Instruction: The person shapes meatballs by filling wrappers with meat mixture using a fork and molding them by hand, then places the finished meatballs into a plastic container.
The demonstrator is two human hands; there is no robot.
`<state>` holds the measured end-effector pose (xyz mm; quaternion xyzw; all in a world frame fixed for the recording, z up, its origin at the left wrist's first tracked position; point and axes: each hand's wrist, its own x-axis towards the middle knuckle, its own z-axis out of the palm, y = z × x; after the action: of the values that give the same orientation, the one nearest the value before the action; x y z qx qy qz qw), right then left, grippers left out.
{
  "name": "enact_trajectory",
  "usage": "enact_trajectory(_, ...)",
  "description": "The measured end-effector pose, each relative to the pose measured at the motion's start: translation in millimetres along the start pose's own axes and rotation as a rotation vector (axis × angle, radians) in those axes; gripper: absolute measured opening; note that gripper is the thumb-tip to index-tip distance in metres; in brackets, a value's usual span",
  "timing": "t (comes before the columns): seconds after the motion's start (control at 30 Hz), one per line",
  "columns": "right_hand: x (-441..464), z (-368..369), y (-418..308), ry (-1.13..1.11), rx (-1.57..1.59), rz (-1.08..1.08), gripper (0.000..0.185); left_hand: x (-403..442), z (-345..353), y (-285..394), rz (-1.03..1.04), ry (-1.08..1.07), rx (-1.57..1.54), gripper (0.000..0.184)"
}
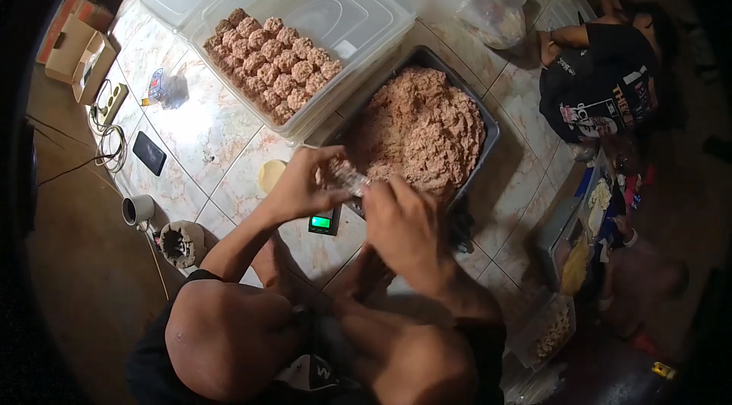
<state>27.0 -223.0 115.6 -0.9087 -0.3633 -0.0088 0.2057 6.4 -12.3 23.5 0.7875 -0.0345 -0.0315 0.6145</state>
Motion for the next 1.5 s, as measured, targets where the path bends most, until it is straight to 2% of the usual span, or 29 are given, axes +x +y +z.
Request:
enact_trajectory(0.03,0.2,-3.8,2.0,0.0,-0.006,0.047,0.016,4.1,4.0,-10.6,-0.022,0.05,0.037,0.035)
enact_trajectory(0.1,1.7,-15.2,-3.7,0.067,0.017,0.083,0.017,2.6,0.4,-8.5,0.043,0.144,0.102,0.029)
enact_trajectory(0.23,-0.1,13.8,-9.0,-0.088,0.154,0.113,0.017,2.1,7.1,-8.5,0.185,0.276,0.147,0.027)
enact_trajectory(0.37,2.2,-18.2,-12.2,0.086,0.197,0.227,0.018,-4.6,8.3,1.0,0.251,0.354,0.089,0.027)
enact_trajectory(0.43,-0.7,7.2,-19.9,0.043,0.259,0.189,0.02,-0.4,16.3,0.7,0.369,0.477,0.203,0.024)
enact_trajectory(0.53,-3.3,9.5,-17.8,0.028,0.278,0.189,0.02,6.4,17.6,-2.4,0.318,0.563,0.295,0.025)
enact_trajectory(0.6,-2.2,-4.3,-18.4,0.053,0.267,0.239,0.019,2.8,23.0,8.4,0.336,0.573,0.288,0.028)
enact_trajectory(0.67,-3.5,9.9,-21.5,0.018,0.259,0.154,0.018,3.2,22.8,10.6,0.346,0.579,0.299,0.03)
enact_trajectory(0.73,-2.8,-7.6,-14.6,-0.03,0.227,0.192,0.016,4.0,19.0,7.3,0.34,0.57,0.325,0.03)
enact_trajectory(0.83,-3.4,-12.8,-20.5,0.057,0.253,0.107,0.014,0.1,22.2,10.8,0.322,0.528,0.317,0.028)
enact_trajectory(0.87,-2.1,-2.4,-20.0,-0.019,0.228,0.069,0.011,2.5,18.8,9.3,0.304,0.444,0.248,0.028)
enact_trajectory(0.93,1.4,-7.1,-11.7,0.004,0.118,0.12,0.011,6.0,6.9,2.3,0.268,0.271,0.111,0.027)
enact_trajectory(0.97,1.8,-12.7,-9.2,0.052,0.125,0.128,0.012,2.9,2.6,3.3,0.245,0.249,0.097,0.027)
enact_trajectory(1.03,4.3,-22.7,-9.2,0.158,0.144,0.152,0.013,-2.1,7.2,3.6,0.307,0.346,0.145,0.025)
enact_trajectory(1.13,-3.3,-1.2,-19.6,-0.018,0.193,0.095,0.015,-2.5,11.0,7.7,0.352,0.483,0.286,0.024)
enact_trajectory(1.17,-1.5,-4.6,-17.5,-0.001,0.175,0.084,0.018,-2.1,13.0,9.3,0.358,0.522,0.339,0.024)
enact_trajectory(1.27,0.0,-19.1,-11.5,0.133,0.195,0.194,0.016,0.8,16.1,17.5,0.459,0.651,0.406,0.038)
enact_trajectory(1.37,-2.4,-7.9,-24.6,0.001,0.244,0.154,0.018,2.6,22.2,19.4,0.46,0.724,0.407,0.036)
enact_trajectory(1.47,-1.8,-23.6,-18.0,0.102,0.221,0.166,0.019,5.1,16.5,-3.7,0.392,0.666,0.517,0.032)
enact_trajectory(1.5,-2.3,-28.4,-9.8,0.151,0.158,0.187,0.017,1.2,12.9,-3.3,0.239,0.561,0.386,0.028)
